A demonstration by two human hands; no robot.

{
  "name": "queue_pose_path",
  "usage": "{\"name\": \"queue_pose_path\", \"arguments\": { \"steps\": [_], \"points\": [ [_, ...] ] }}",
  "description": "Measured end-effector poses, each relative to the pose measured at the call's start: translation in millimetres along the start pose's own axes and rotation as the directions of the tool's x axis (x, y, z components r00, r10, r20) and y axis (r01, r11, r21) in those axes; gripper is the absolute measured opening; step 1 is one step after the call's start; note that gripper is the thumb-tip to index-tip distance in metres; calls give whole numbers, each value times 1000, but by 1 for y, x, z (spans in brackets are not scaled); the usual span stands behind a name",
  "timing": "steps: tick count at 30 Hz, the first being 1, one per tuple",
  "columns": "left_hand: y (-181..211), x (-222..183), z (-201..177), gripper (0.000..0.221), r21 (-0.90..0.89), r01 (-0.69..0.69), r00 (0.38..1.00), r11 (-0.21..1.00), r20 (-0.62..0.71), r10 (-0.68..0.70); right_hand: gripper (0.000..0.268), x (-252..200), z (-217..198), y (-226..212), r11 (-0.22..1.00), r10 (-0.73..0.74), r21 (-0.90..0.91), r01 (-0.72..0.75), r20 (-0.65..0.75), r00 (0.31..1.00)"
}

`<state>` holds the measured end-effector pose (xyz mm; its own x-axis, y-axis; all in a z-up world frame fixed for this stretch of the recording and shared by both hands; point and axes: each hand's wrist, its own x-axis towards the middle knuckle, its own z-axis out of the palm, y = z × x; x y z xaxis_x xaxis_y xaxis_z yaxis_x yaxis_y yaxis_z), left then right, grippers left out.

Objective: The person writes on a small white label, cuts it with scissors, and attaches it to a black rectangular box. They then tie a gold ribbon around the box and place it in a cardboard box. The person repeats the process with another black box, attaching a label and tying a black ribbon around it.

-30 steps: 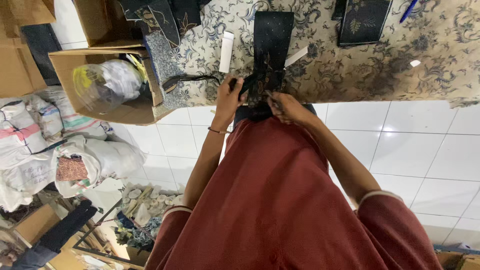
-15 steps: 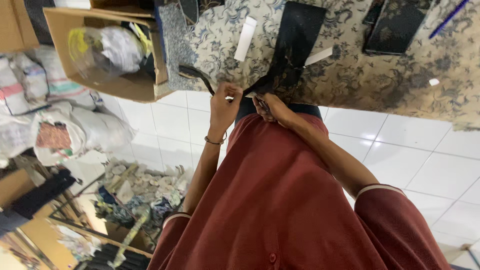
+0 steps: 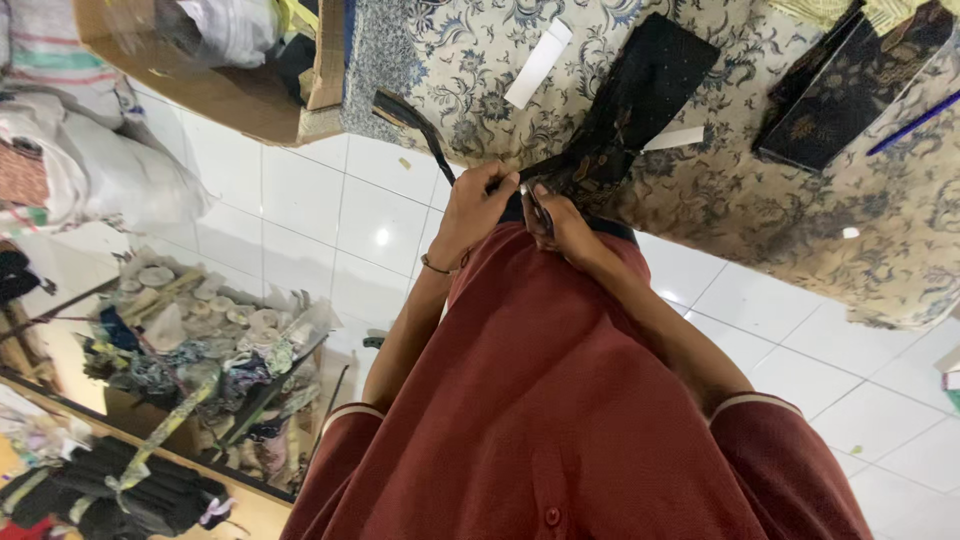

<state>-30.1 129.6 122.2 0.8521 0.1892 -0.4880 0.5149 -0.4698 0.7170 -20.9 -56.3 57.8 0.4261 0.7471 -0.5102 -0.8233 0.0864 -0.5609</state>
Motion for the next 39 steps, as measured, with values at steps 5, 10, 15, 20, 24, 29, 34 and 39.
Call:
{"name": "queue_pose_path", "arguments": {
  "steps": [5,10,15,20,24,29,34,39],
  "points": [
    [-5,3,6,22,-127,-10,1000,992,-31,6,53,3,6,-6,993,-43,-113,39,-34,998],
    [-7,1,11,19,-180,-100,992,979,-97,84,52,2,8,-11,997,-28,-71,24,-58,998],
    [1,-1,5,18,-175,-91,992,980,-99,75,48,8,17,-19,999,-36,-13,36,-55,998],
    [9,-3,1,17,-158,-119,990,980,-89,105,49,3,24,-29,999,25,-24,-27,-82,996],
    [5,-4,7,16,-153,-104,990,983,-106,88,57,6,27,-32,998,61,34,-57,-145,987],
    [-12,-2,15,19,-238,-47,999,970,-33,40,56,3,29,-35,997,13,76,-1,-165,986],
    [-31,5,29,21,-459,-30,999,888,12,40,49,-1,32,-40,982,25,191,7,-161,987],
    [-40,10,29,24,-419,67,995,905,96,-29,43,0,33,-45,977,92,207,-46,-218,972]
  ]
}}
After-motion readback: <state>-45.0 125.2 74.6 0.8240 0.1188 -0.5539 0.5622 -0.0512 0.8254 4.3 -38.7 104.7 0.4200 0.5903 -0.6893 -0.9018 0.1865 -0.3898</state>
